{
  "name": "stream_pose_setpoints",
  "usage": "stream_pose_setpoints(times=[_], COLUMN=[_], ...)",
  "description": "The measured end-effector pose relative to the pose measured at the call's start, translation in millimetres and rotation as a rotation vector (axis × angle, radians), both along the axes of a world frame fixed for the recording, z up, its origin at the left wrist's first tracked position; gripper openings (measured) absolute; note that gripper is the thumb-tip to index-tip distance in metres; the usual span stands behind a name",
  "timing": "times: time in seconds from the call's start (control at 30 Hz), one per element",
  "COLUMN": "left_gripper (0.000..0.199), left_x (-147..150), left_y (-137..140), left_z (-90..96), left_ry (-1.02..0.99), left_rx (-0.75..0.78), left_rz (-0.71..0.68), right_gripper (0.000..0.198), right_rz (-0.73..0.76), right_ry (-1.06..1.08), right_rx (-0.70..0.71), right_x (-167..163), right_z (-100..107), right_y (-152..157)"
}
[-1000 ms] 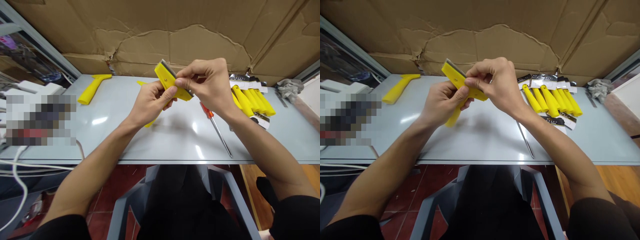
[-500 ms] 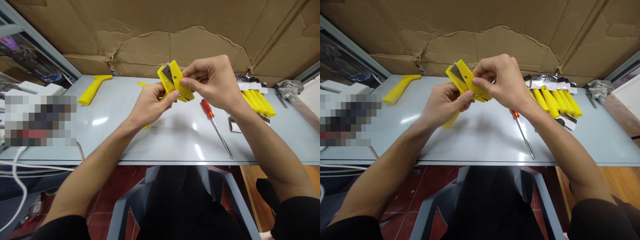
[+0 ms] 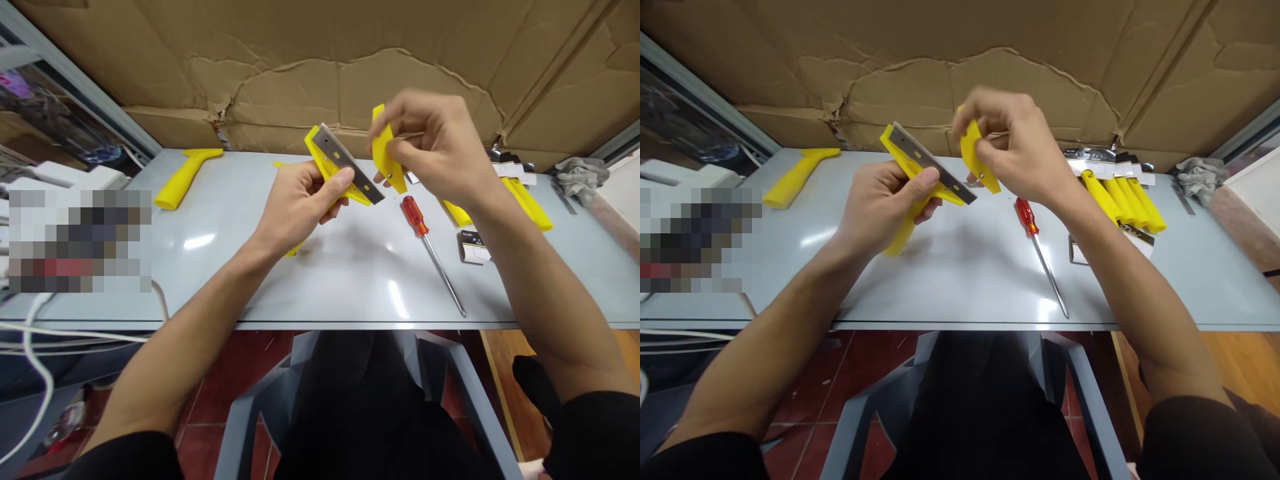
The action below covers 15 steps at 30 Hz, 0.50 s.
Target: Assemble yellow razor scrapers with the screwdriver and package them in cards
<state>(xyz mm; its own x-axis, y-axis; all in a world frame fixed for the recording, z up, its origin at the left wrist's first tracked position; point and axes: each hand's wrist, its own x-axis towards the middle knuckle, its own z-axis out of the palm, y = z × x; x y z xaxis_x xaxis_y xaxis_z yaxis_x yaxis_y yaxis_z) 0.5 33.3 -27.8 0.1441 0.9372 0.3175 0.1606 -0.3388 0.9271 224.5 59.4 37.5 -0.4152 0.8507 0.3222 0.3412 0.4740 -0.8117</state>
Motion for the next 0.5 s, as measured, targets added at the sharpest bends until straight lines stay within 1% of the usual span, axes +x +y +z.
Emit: stream_pose_setpoints(times=[0.03, 0.07, 0.2, 0.33, 0.5], left_gripper=[0.047, 0.047, 0.050, 0.049, 0.046], left_x=[0, -1, 0, 0, 0], left_y=[0, 0, -1, -1, 2], left_z=[0.2, 0.5, 2.0, 2.1, 0.3], left_ry=[0.004, 0.007, 0.006, 0.019, 0.033], left_rx=[0.002, 0.003, 0.008, 0.034, 0.052], left_rz=[0.009, 0.017, 0.017, 0.014, 0.037], right_gripper=[0.026, 0.024, 0.031, 0.042, 0.055], right_rz=[0.009, 0.025, 0.077, 0.041, 0.017], right_ry=[-0.069, -0.123, -0.205, -0.197, -0.156], right_rx=[0.018, 0.036, 0.092, 0.119, 0.109], right_x=[-1, -1, -4, -4, -4], right_z=[1, 2, 0, -7, -14], right_y=[-2, -4, -4, 5, 12])
